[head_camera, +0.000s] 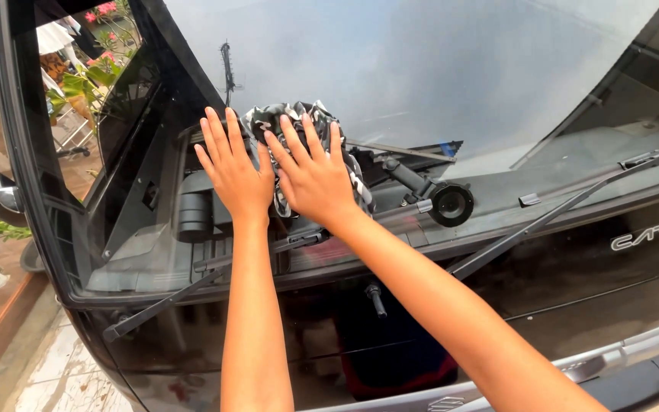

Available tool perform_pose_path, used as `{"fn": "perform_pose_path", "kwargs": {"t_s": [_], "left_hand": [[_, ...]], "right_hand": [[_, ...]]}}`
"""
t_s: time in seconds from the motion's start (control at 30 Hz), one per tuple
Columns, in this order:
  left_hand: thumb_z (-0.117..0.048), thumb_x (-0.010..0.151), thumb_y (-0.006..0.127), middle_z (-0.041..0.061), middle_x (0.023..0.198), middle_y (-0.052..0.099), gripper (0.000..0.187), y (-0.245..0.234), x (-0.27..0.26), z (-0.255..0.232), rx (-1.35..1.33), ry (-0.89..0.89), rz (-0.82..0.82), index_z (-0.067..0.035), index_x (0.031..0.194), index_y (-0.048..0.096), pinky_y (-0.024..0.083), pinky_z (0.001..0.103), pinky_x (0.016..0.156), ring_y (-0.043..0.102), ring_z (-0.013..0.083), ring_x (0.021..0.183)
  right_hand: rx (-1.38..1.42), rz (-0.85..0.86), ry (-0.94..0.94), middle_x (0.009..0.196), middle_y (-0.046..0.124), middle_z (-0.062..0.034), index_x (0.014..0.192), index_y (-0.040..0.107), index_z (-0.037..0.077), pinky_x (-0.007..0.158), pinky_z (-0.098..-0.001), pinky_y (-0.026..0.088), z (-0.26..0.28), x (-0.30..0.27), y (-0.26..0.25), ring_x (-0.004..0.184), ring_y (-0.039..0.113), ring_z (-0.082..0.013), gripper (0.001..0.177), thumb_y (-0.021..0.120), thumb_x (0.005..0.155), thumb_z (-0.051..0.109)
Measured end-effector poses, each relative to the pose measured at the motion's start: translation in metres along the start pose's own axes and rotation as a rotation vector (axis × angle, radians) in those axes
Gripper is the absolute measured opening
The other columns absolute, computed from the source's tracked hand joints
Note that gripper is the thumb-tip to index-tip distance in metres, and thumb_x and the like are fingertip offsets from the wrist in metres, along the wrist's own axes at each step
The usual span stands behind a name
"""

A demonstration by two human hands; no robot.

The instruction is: Cleaning the front windshield of a van with a cloth.

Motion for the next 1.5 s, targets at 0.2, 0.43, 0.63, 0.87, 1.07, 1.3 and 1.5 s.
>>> {"fn": "perform_pose_path", "kwargs": {"t_s": [0.2,0.43,0.63,0.87,1.07,1.3,1.5], "left_hand": [[-0.036,0.107,0.056,0.016,0.172,0.025,0.066,0.001,0.002,0.0,-0.008,0.003,-0.016,-0.009,0.164,0.035,0.019,0.057,0.128,0.023,0.0327,0.16],[-0.036,0.106,0.056,0.015,0.172,0.026,0.067,0.0,0.001,-0.001,0.003,-0.007,-0.009,-0.008,0.164,0.036,0.019,0.057,0.128,0.024,0.0325,0.159],[-0.036,0.106,0.055,0.015,0.172,0.026,0.067,-0.003,0.001,-0.004,-0.004,-0.019,-0.008,-0.008,0.164,0.037,0.019,0.056,0.129,0.024,0.0322,0.16],[-0.032,0.102,0.057,0.015,0.171,0.026,0.067,-0.006,0.005,-0.008,-0.035,-0.028,-0.015,-0.008,0.162,0.039,0.018,0.057,0.128,0.024,0.0328,0.16],[-0.032,0.104,0.058,0.015,0.171,0.027,0.066,-0.006,0.002,-0.009,-0.047,-0.03,-0.023,-0.008,0.162,0.039,0.018,0.057,0.128,0.024,0.0326,0.16],[-0.033,0.104,0.058,0.015,0.171,0.027,0.066,-0.004,0.003,-0.005,-0.047,-0.025,-0.02,-0.009,0.162,0.038,0.018,0.057,0.128,0.024,0.032,0.159],[-0.031,0.103,0.058,0.016,0.171,0.026,0.068,-0.003,0.002,-0.001,-0.031,-0.012,-0.003,-0.008,0.163,0.036,0.018,0.057,0.128,0.024,0.0327,0.159]], "right_hand": [[0.031,0.028,-0.071,0.162,0.042,-0.0113,0.156,0.049,0.019,0.121,-0.0692,0.018,-0.055,0.019,-0.005,0.151,0.035,-0.0381,0.062,0.062,0.096,0.029],[-0.139,-0.042,0.323,0.167,0.039,-0.0168,0.162,0.046,0.017,0.123,-0.0683,0.007,-0.23,0.015,-0.038,0.155,0.026,-0.0443,0.059,0.056,0.105,0.027],[-0.327,-0.1,0.634,0.167,0.038,-0.019,0.168,0.038,0.015,0.115,-0.0714,0.016,-0.37,-0.056,-0.09,0.152,0.029,-0.0423,0.06,0.052,0.11,0.028],[-0.379,-0.146,0.966,0.168,0.034,-0.0169,0.168,0.036,0.017,0.114,-0.0754,0.019,-0.441,-0.123,-0.109,0.152,0.029,-0.0395,0.057,0.049,0.114,0.031],[-0.384,-0.052,0.98,0.174,0.023,-0.0125,0.171,0.02,0.017,0.115,-0.0796,0.009,-0.365,-0.079,-0.077,0.158,0.018,-0.038,0.059,0.043,0.119,0.034],[-0.303,0.039,0.415,0.172,0.026,-0.0178,0.169,0.028,0.011,0.121,-0.0716,0.006,-0.146,-0.002,-0.018,0.158,0.02,-0.0432,0.062,0.042,0.111,0.029],[-0.025,0.009,0.076,0.164,0.036,-0.0149,0.159,0.042,0.015,0.12,-0.0738,0.016,-0.007,-0.007,0.005,0.153,0.031,-0.0421,0.064,0.058,0.098,0.027]]}}
Point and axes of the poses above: each hand's wrist, its own x-axis towards the middle knuckle, its own y-axis out of the palm, z = x × y, the point moved 3 cm from there along x, towards the middle knuckle
